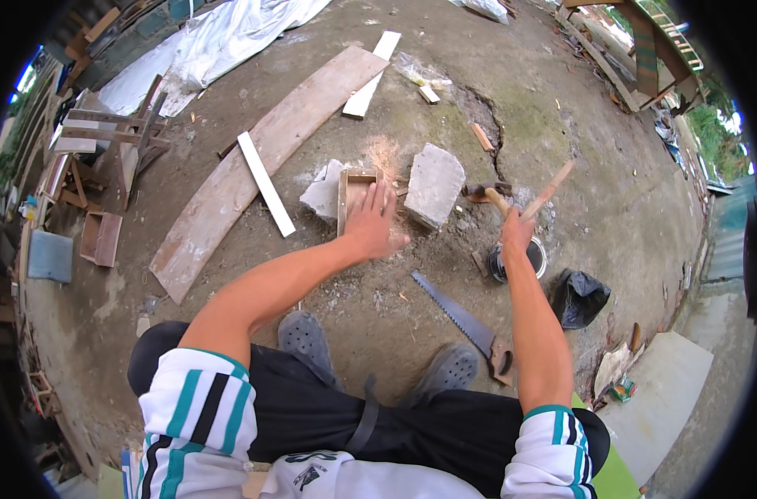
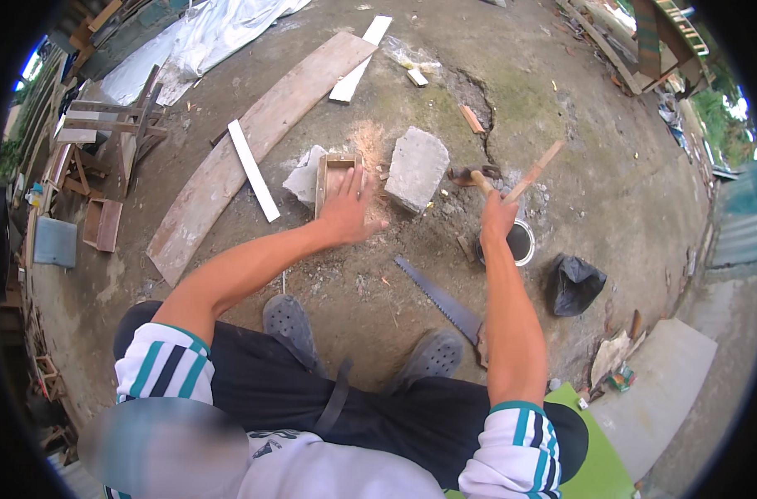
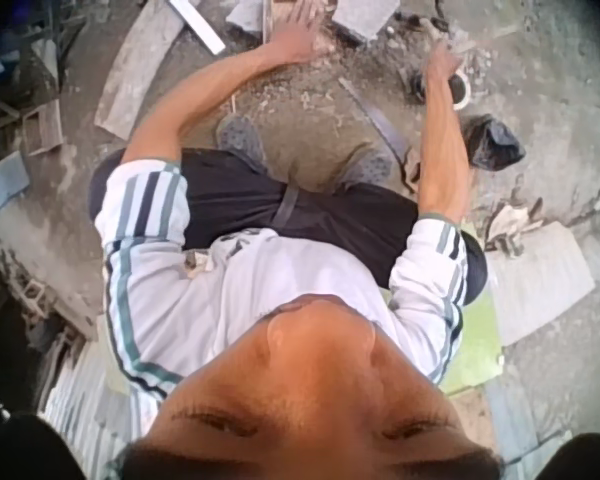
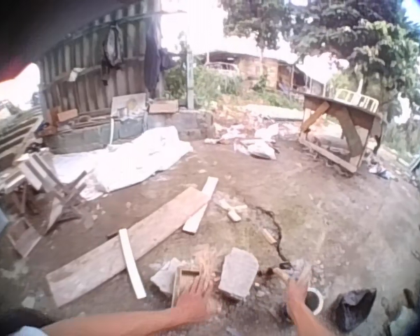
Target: The person sits on the ground and uses a hand saw to cut small wooden pieces, then assembles them into a small rectangular wooden box. The person repeatedly saws, checks fit, and adjusts the pieces to form the box structure.
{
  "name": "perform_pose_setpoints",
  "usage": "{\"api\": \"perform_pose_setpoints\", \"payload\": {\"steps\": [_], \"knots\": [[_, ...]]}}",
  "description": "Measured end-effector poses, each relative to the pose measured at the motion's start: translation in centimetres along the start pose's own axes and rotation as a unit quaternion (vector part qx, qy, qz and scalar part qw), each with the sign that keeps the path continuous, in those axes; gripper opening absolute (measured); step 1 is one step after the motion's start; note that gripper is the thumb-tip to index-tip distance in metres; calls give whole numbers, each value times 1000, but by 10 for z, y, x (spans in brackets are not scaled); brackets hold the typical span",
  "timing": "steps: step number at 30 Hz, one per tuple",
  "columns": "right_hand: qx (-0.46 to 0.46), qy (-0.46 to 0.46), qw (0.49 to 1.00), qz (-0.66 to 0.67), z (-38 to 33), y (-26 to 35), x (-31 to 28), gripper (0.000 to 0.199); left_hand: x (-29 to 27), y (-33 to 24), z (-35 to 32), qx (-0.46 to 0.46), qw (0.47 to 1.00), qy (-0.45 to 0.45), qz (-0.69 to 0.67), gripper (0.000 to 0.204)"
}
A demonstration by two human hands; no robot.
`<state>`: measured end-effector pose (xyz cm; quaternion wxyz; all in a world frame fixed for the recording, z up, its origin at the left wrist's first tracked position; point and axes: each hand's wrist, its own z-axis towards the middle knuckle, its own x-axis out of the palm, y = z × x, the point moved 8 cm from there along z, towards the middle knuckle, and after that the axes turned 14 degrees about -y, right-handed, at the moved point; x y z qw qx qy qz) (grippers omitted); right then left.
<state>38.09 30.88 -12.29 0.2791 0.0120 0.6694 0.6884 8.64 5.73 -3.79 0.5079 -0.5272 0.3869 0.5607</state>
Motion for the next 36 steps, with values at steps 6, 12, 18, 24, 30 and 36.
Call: {"api": "perform_pose_setpoints", "payload": {"steps": [6, 12, 18, 24, 30, 36], "knots": [[-18, 75, 968, -240, -69, 54, -5, 51, 25, -53, -58, 74, 974, 190, -102, 85], [-140, 123, 949, -254, -81, 117, -10, 40, 5, -99, -15, 51, 938, 50, -338, 35], [161, 419, 888, 96, -114, 141, 9, 27, -57, -39, 63, -186, 870, -115, -441, 37], [48, 491, 870, 9, -134, 200, 13, 29, -149, -21, 71, 33, 835, -489, -251, 24], [-137, 508, 846, -82, -152, 230, 26, 29, -117, -13, 77, 145, 961, -135, -191, 33], [-91, 489, 867, 24, -137, 233, 32, 30, -117, 8, 62, 94, 962, -107, -231, 30]]}}
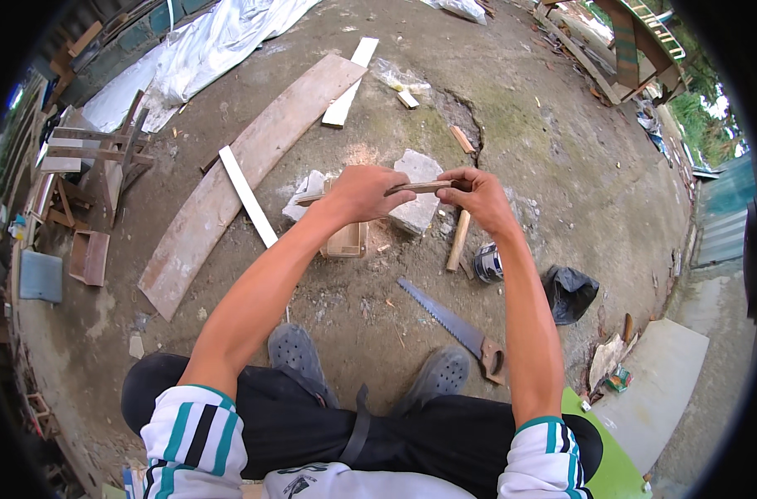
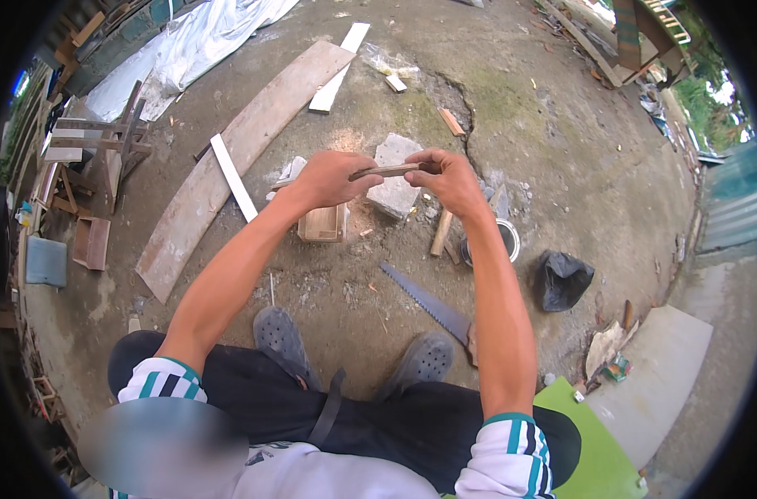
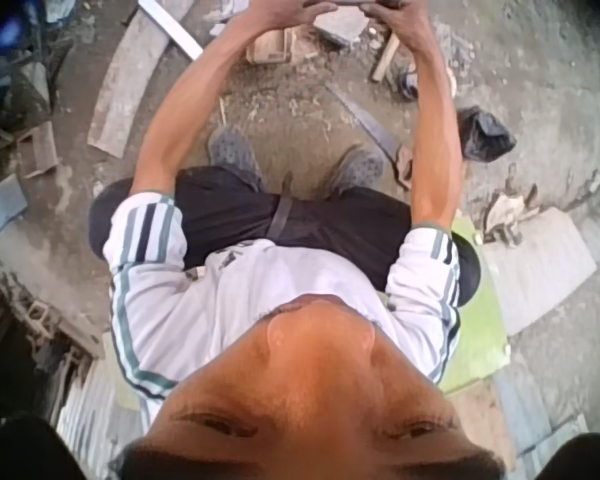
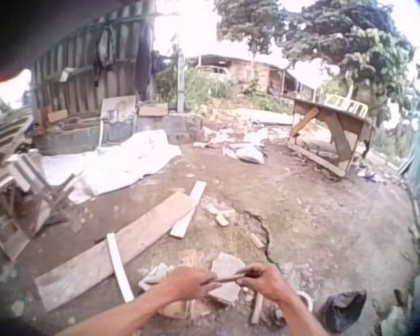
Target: The person sits on the ground and uses a hand saw to cut small wooden pieces, then assembles them into a small rectangular wooden box. The person repeatedly saws, checks fit, and adjusts the pieces to form the box structure.
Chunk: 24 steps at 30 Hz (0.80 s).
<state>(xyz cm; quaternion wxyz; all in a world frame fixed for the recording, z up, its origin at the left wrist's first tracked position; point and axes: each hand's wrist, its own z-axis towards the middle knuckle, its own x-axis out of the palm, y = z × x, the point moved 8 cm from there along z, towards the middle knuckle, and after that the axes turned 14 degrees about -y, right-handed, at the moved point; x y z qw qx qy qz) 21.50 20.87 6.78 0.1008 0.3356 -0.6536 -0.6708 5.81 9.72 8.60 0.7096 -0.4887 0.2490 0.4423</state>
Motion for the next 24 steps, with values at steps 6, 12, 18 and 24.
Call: {"api": "perform_pose_setpoints", "payload": {"steps": [6, 12, 18, 24], "knots": [[61, 4, 987, 147, -3, 14, 6, 25, -19, 9, -11, -78, 996, 39, -17, 34], [40, 38, 989, 134, -2, 25, 21, 21, -18, 2, -17, -145, 983, 67, -84, 46], [60, 112, 987, 94, -9, 41, 42, 14, -3, -9, -16, -131, 969, 63, -198, 48], [52, 175, 974, 135, -11, 33, 43, 12, -1, -18, -17, -156, 938, 120, -285, 55]]}}
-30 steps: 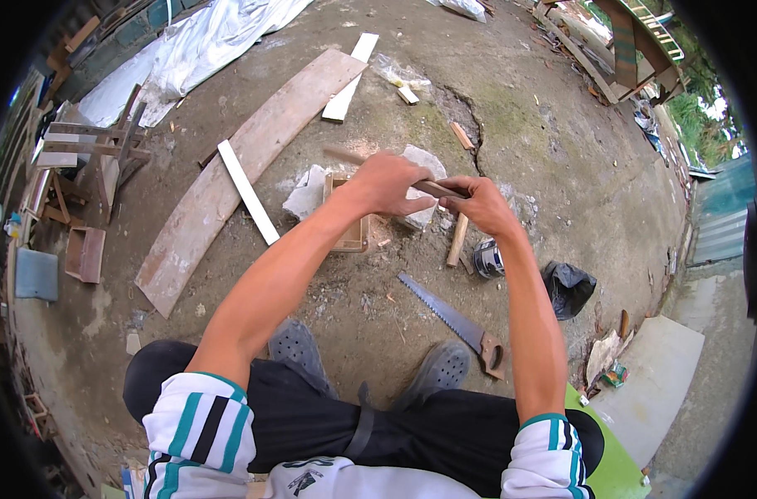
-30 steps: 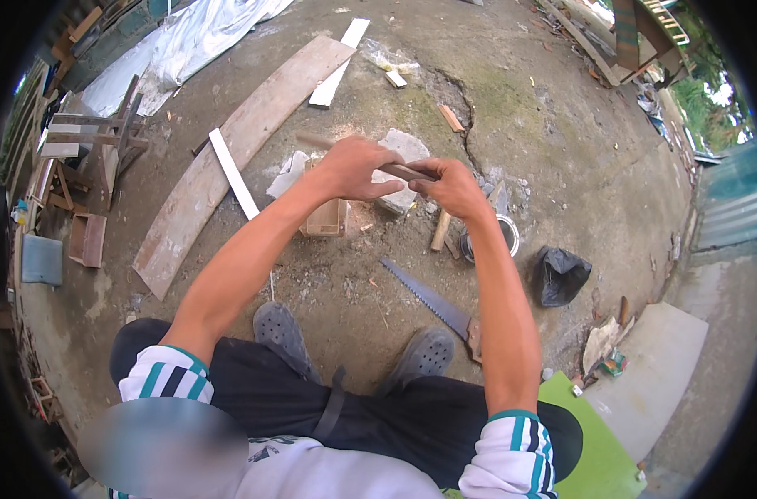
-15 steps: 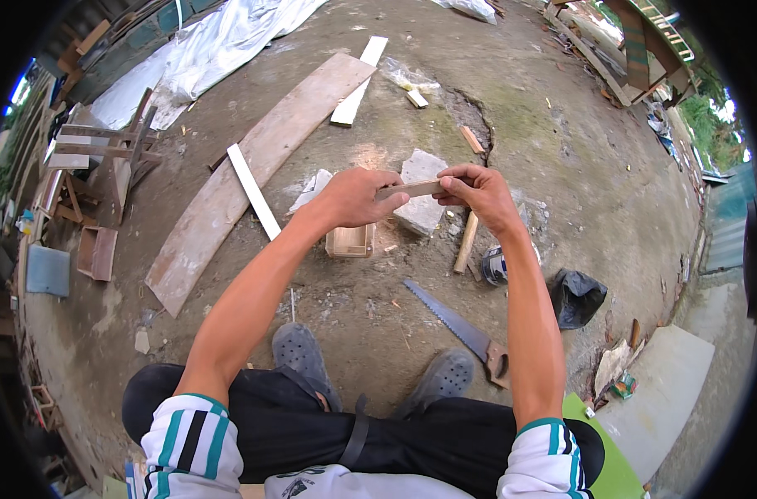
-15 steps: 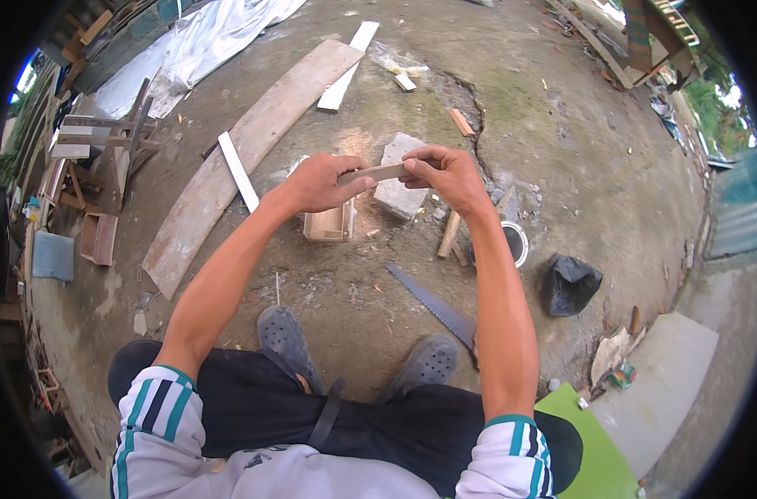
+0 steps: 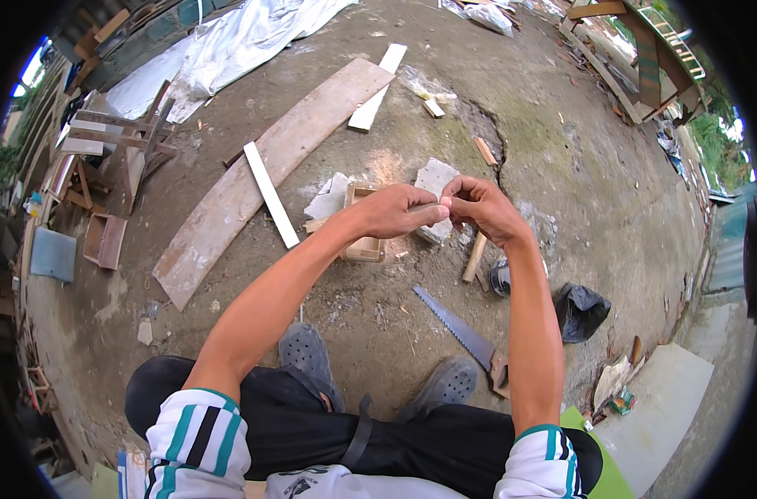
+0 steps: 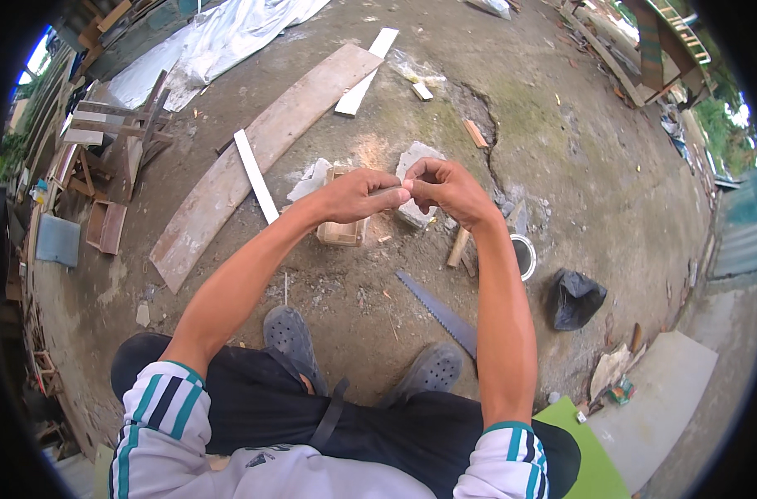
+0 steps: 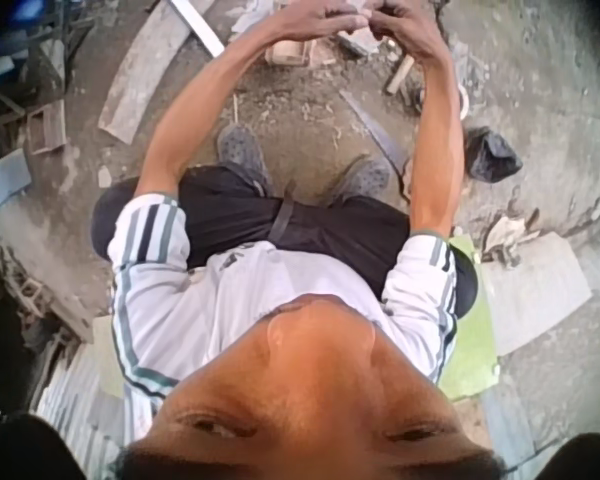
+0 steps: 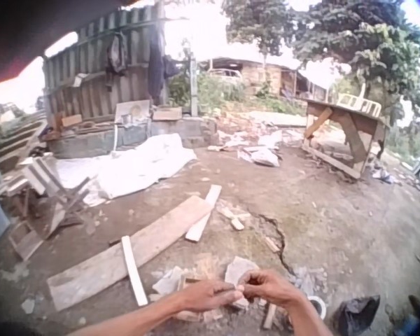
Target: The person sits on the ground and uses a hand saw to cut small wooden pieces, then assembles them into a small rectangular wooden box. The person repeatedly saws, checks fit, and adjusts the pieces to form the box structure.
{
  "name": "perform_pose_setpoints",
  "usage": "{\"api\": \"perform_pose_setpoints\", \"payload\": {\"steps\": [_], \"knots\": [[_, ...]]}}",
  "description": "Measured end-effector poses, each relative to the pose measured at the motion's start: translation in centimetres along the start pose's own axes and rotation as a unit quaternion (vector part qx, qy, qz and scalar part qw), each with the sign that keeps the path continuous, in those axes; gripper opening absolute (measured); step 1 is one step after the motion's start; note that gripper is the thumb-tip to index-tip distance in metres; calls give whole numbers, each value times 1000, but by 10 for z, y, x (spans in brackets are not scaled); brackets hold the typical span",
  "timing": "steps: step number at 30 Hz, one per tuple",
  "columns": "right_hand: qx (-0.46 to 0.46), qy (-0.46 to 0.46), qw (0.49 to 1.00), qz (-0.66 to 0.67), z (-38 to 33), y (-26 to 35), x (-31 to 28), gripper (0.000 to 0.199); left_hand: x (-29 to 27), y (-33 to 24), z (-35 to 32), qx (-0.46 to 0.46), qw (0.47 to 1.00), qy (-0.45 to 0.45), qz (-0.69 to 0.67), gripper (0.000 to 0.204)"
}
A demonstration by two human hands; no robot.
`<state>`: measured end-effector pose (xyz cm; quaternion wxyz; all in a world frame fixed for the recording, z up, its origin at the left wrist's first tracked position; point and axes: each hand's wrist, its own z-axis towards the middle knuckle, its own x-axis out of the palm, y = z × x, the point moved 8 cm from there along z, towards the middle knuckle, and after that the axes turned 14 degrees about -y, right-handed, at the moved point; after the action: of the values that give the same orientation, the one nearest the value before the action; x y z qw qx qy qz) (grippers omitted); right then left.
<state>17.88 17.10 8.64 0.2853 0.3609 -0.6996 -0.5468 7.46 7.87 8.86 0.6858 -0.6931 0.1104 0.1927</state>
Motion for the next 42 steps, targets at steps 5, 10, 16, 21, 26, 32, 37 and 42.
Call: {"api": "perform_pose_setpoints", "payload": {"steps": [5, 10, 16, 21, 26, 32, 37, 42], "knots": [[-41, -15, 999, -31, 2, 0, -2, 14, 3, 1, 1, -41, 998, 47, -29, 55], [-73, -64, 994, -43, 7, 0, -3, 14, 2, 16, 3, -117, 992, 26, -27, 57], [-18, -77, 992, 97, 9, -7, 2, 12, -4, 6, -2, -187, 968, 77, -145, 63], [-31, -181, 983, 6, 11, -7, -2, 12, -11, 9, 8, -207, 976, 40, -60, 67], [-38, -196, 979, 38, 16, -12, -21, 13, -14, -6, 22, -156, 988, -11, 6, 69], [-29, -69, 982, 173, -2, 25, 5, 14, -27, -26, 23, 68, 988, -56, 128, 69], [-69, -107, 976, 178, -13, 64, 0, 19, -38, -73, 11, 242, 928, -242, 146, 43], [-110, -157, 971, 144, -22, 92, -16, 22, -50, -71, 12, 186, 940, -283, -28, 25]]}}
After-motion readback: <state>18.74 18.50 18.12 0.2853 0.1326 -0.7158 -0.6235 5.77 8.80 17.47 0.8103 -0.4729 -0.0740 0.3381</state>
